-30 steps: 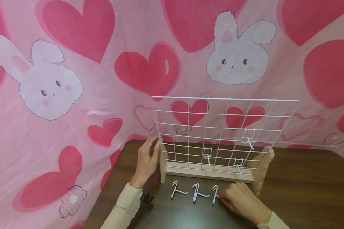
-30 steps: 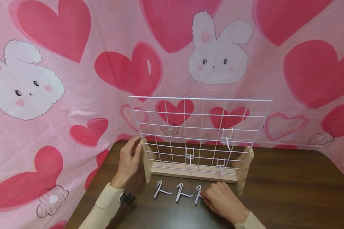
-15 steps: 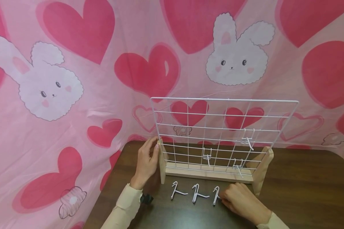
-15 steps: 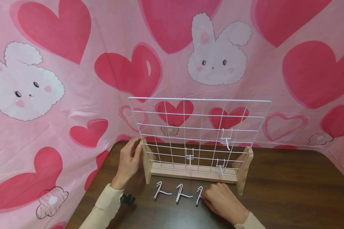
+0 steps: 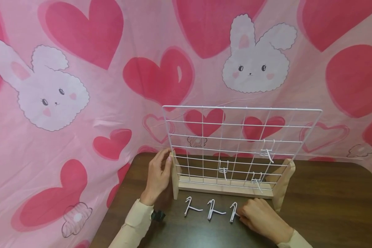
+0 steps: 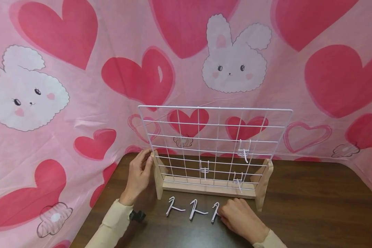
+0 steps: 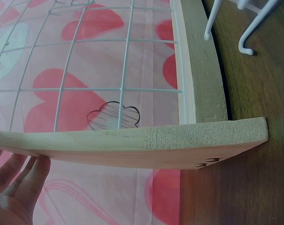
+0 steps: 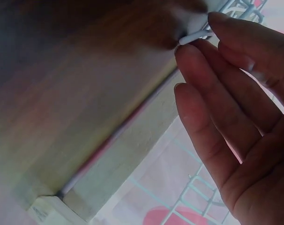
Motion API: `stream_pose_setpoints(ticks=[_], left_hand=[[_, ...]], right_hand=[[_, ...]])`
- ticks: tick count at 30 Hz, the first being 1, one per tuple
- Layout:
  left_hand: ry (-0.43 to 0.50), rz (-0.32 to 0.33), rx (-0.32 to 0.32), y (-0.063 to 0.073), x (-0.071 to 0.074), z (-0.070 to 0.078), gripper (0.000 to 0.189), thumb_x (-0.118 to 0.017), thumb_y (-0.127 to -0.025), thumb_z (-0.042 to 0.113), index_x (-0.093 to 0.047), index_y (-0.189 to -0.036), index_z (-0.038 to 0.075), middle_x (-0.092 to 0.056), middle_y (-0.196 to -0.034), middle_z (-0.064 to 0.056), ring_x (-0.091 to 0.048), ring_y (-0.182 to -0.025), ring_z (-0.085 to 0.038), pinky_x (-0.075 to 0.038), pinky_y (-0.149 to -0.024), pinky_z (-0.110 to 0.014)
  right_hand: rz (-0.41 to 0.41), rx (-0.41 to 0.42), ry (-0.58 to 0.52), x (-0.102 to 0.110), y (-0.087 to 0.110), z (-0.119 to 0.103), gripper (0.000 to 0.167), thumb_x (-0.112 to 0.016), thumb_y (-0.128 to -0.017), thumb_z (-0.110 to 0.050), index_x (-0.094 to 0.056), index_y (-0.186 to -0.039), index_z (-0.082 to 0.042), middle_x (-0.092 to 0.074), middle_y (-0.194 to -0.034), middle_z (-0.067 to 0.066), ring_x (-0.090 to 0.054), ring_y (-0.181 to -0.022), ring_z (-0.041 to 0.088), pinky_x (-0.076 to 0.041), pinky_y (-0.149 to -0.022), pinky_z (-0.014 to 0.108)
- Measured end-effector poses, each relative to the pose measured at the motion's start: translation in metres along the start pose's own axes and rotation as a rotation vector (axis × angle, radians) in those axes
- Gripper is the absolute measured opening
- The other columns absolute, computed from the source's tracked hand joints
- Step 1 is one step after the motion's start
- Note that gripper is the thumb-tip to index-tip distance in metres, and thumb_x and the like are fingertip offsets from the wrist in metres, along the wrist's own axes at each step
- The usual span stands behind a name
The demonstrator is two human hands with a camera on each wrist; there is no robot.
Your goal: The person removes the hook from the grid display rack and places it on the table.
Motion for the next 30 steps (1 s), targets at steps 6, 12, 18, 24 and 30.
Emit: stream_pose_setpoints(ticks=[6,12,18,24,30], left_hand=[[-0.005,0.002,-0.016,0.000,0.000,0.001,0.026,-0.059,-0.102,0.006,-0.068,-0.125,0.000,-0.073,-0.113,-0.015,-0.074,-0.104,-0.026,-0.066,-0.081,-0.042],[-0.001,-0.004,-0.014,-0.001,0.000,0.002,0.027,-0.058,-0.102,0.006,-0.068,-0.126,-0.002,-0.073,-0.115,-0.015,-0.074,-0.105,-0.027,-0.065,-0.083,-0.044],[0.000,-0.004,-0.008,0.000,-0.001,0.001,0.027,-0.058,-0.102,0.006,-0.067,-0.127,-0.001,-0.073,-0.116,-0.016,-0.075,-0.106,-0.029,-0.065,-0.083,-0.045],[0.000,0.000,-0.017,0.000,-0.001,0.001,0.027,-0.058,-0.102,0.006,-0.067,-0.127,-0.001,-0.073,-0.117,-0.016,-0.074,-0.107,-0.028,-0.065,-0.083,-0.047],[0.010,0.003,-0.017,0.000,-0.001,0.000,0.027,-0.058,-0.102,0.006,-0.067,-0.127,-0.001,-0.073,-0.117,-0.017,-0.074,-0.107,-0.028,-0.065,-0.082,-0.049]], right_hand=[[0.082,0.029,0.051,0.014,-0.002,-0.005,0.040,-0.093,-0.066,-0.025,-0.054,-0.061,-0.031,-0.050,-0.052,-0.018,-0.047,-0.047,0.004,-0.027,-0.044,0.024],[0.236,0.106,0.031,0.044,-0.007,-0.015,0.039,-0.092,-0.066,-0.024,-0.054,-0.066,-0.033,-0.053,-0.059,-0.021,-0.048,-0.053,-0.003,-0.025,-0.047,0.019],[0.405,0.152,0.021,0.080,-0.009,-0.020,0.035,-0.056,-0.106,-0.036,-0.068,-0.075,-0.025,-0.058,-0.067,-0.016,-0.055,-0.055,0.000,-0.041,-0.049,0.019],[0.551,0.145,0.053,0.109,-0.008,-0.014,0.046,-0.048,-0.110,-0.039,-0.075,-0.078,-0.019,-0.067,-0.071,-0.011,-0.062,-0.056,0.005,-0.051,-0.049,0.025],[0.605,0.133,0.097,0.120,-0.007,-0.008,0.047,-0.048,-0.109,-0.038,-0.076,-0.079,-0.015,-0.071,-0.073,-0.008,-0.066,-0.059,0.010,-0.053,-0.050,0.031]])
Point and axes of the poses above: each hand's wrist, its own y-axis away from the middle knuckle, its own x-axis out of the back of the hand, z = x × y, the point moved 8 cm from there along -y, towards the middle knuckle
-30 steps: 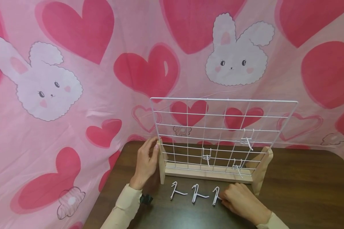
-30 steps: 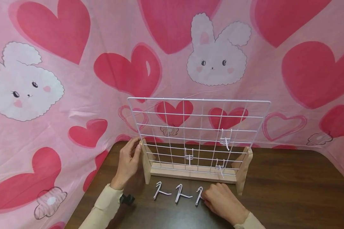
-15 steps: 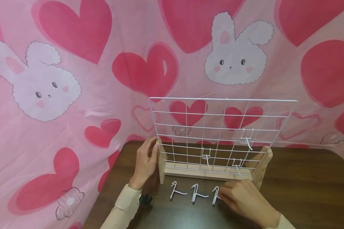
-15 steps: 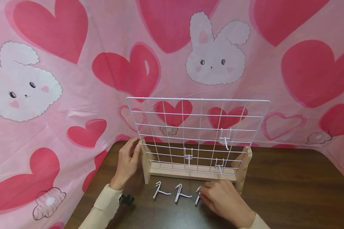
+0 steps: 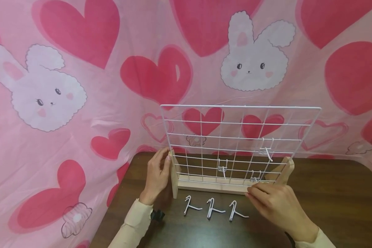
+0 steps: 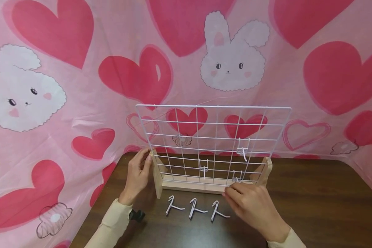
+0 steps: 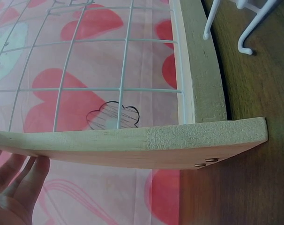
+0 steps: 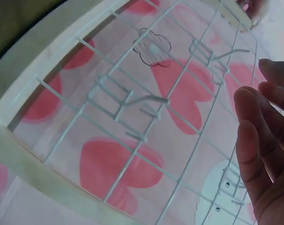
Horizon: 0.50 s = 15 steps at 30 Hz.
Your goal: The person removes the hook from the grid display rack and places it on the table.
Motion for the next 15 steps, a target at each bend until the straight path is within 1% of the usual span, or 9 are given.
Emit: stream_pose_setpoints(ticks=[8,15], left_hand=[[-0.009,-0.001,0.005,0.002,0.001,-0.001,0.028,-0.058,-0.102,0.006,-0.067,-0.128,0.000,-0.073,-0.117,-0.016,-0.074,-0.106,-0.027,-0.065,-0.082,-0.046],[0.001,0.004,-0.006,0.000,0.000,0.000,0.028,-0.058,-0.102,0.007,-0.068,-0.128,0.001,-0.073,-0.117,-0.015,-0.074,-0.106,-0.027,-0.065,-0.082,-0.045]], right_hand=[[0.101,0.026,0.021,0.018,-0.014,0.004,0.045,-0.054,-0.107,-0.038,-0.080,-0.081,-0.011,-0.070,-0.072,-0.004,-0.064,-0.054,0.013,-0.051,-0.047,0.033],[0.143,0.024,0.068,0.033,-0.024,0.008,0.049,-0.054,-0.107,-0.040,-0.082,-0.083,-0.007,-0.072,-0.070,0.000,-0.063,-0.052,0.015,-0.050,-0.045,0.034]])
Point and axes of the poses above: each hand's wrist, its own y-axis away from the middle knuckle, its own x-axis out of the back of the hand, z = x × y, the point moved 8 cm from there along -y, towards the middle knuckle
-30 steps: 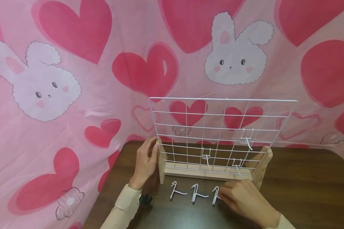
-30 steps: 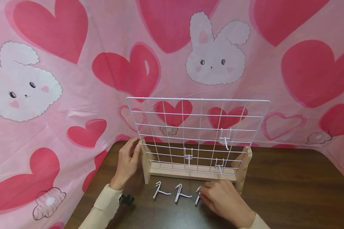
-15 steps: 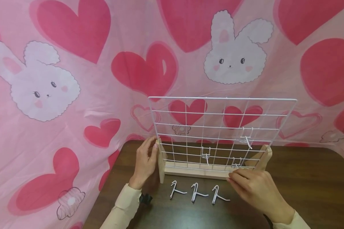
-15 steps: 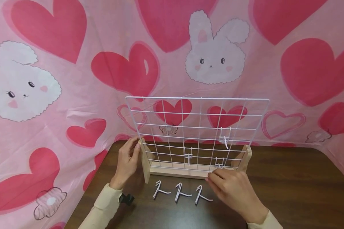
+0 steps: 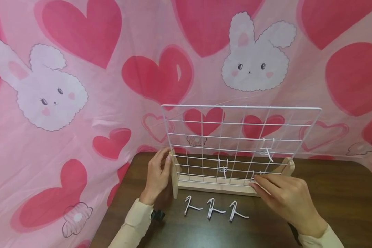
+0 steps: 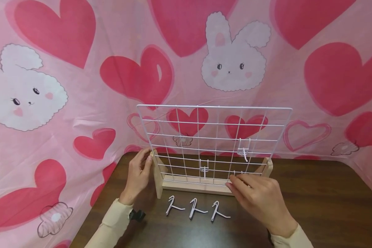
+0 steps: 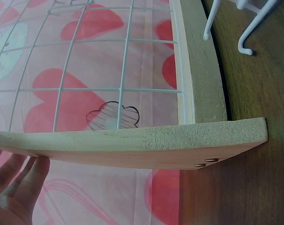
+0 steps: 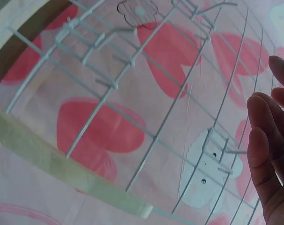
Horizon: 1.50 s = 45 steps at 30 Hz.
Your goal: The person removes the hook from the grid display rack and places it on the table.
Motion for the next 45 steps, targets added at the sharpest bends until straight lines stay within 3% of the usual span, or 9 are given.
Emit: stream_pose_setpoints(ticks=[12,20,26,34,45], left_hand=[[0.004,-0.002,0.008,0.000,-0.001,-0.001,0.028,-0.058,-0.102,0.006,-0.067,-0.127,0.001,-0.073,-0.117,-0.015,-0.074,-0.106,-0.027,-0.065,-0.082,-0.045],[-0.003,-0.003,0.022,0.002,0.000,-0.001,0.027,-0.058,-0.102,0.006,-0.067,-0.127,0.001,-0.073,-0.118,-0.015,-0.073,-0.109,-0.027,-0.065,-0.083,-0.046],[-0.019,0.006,0.004,0.001,-0.001,-0.001,0.028,-0.059,-0.101,0.006,-0.068,-0.127,0.001,-0.073,-0.118,-0.014,-0.073,-0.109,-0.027,-0.065,-0.083,-0.045],[-0.006,-0.008,0.013,0.001,-0.001,-0.001,0.028,-0.059,-0.102,0.008,-0.067,-0.127,-0.001,-0.073,-0.118,-0.015,-0.073,-0.109,-0.028,-0.065,-0.084,-0.047],[-0.013,-0.002,0.008,0.000,0.000,0.000,0.027,-0.058,-0.102,0.007,-0.068,-0.127,0.000,-0.073,-0.118,-0.015,-0.073,-0.111,-0.029,-0.064,-0.087,-0.048]], right_hand=[[0.161,-0.082,0.055,0.021,0.000,0.027,0.052,-0.062,-0.103,-0.043,-0.080,-0.077,-0.003,-0.074,-0.068,0.007,-0.062,-0.047,0.025,-0.047,-0.044,0.036],[0.151,-0.125,0.078,0.022,-0.007,0.033,0.059,-0.059,-0.104,-0.049,-0.070,-0.071,-0.002,-0.069,-0.061,0.008,-0.055,-0.041,0.024,-0.044,-0.041,0.036],[0.113,-0.144,0.090,0.019,-0.010,0.037,0.060,-0.056,-0.104,-0.053,-0.063,-0.073,-0.002,-0.061,-0.053,0.006,-0.038,-0.038,0.012,-0.030,-0.036,0.026],[0.111,-0.162,0.078,0.013,-0.011,0.042,0.056,-0.057,-0.105,-0.048,-0.076,-0.090,0.002,-0.074,-0.069,0.013,-0.063,-0.048,0.025,-0.044,-0.041,0.036],[0.125,-0.174,0.028,0.008,-0.010,0.047,0.052,-0.057,-0.106,-0.042,-0.080,-0.085,0.000,-0.077,-0.076,0.011,-0.067,-0.056,0.025,-0.051,-0.053,0.036]])
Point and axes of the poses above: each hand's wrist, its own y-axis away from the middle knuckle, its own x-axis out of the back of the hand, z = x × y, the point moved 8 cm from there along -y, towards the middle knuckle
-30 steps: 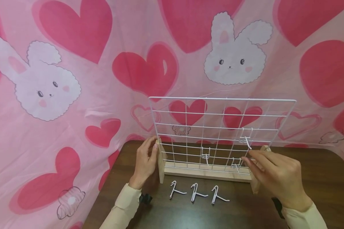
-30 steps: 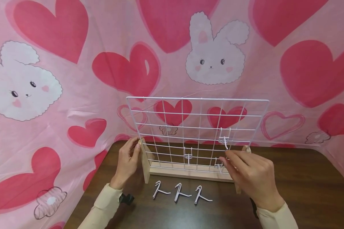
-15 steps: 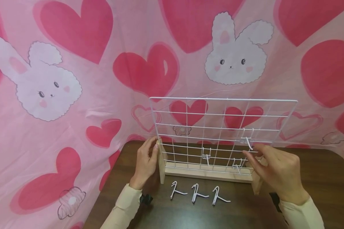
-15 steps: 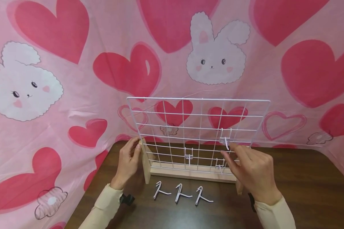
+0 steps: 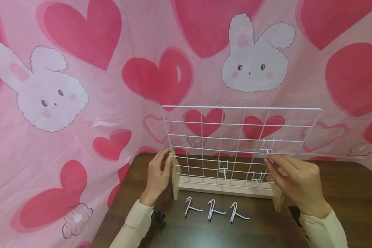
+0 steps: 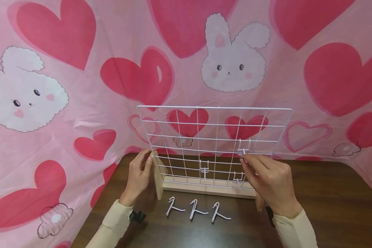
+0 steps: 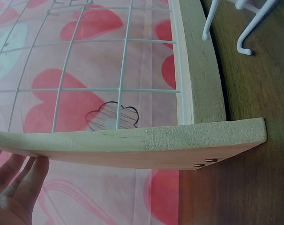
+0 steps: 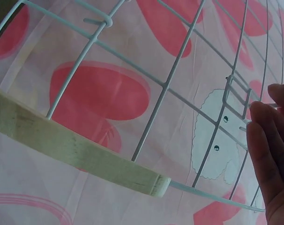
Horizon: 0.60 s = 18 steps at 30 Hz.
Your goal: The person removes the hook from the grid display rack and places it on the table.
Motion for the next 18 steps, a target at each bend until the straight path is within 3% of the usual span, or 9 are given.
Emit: stream_pose_setpoints(ticks=[5,13,18], left_hand=[[0.001,0.002,-0.002,-0.0003,0.0004,0.0003,0.028,-0.058,-0.102,0.007,-0.068,-0.127,0.001,-0.073,-0.118,-0.015,-0.073,-0.110,-0.027,-0.065,-0.086,-0.045],[0.013,0.001,-0.009,-0.0003,-0.0001,-0.0008,0.028,-0.059,-0.102,0.007,-0.068,-0.128,0.002,-0.073,-0.119,-0.013,-0.072,-0.109,-0.025,-0.057,-0.088,-0.012],[0.001,0.005,-0.016,0.0002,0.0002,-0.0010,0.028,-0.059,-0.102,0.007,-0.068,-0.128,0.002,-0.073,-0.118,-0.013,-0.072,-0.110,-0.024,-0.061,-0.089,-0.021]], right_hand=[[0.003,-0.007,-0.006,-0.0012,0.0001,0.0018,0.050,-0.057,-0.106,-0.038,-0.079,-0.084,0.000,-0.077,-0.075,0.011,-0.068,-0.056,0.025,-0.051,-0.052,0.034],[0.006,-0.025,-0.007,-0.0017,0.0011,0.0039,0.049,-0.056,-0.106,-0.038,-0.078,-0.082,-0.002,-0.077,-0.075,0.010,-0.067,-0.056,0.023,-0.052,-0.056,0.022],[0.032,-0.035,-0.004,-0.0009,0.0025,0.0045,0.050,-0.057,-0.105,-0.039,-0.078,-0.081,-0.002,-0.078,-0.074,0.010,-0.068,-0.054,0.024,-0.052,-0.056,0.020]])
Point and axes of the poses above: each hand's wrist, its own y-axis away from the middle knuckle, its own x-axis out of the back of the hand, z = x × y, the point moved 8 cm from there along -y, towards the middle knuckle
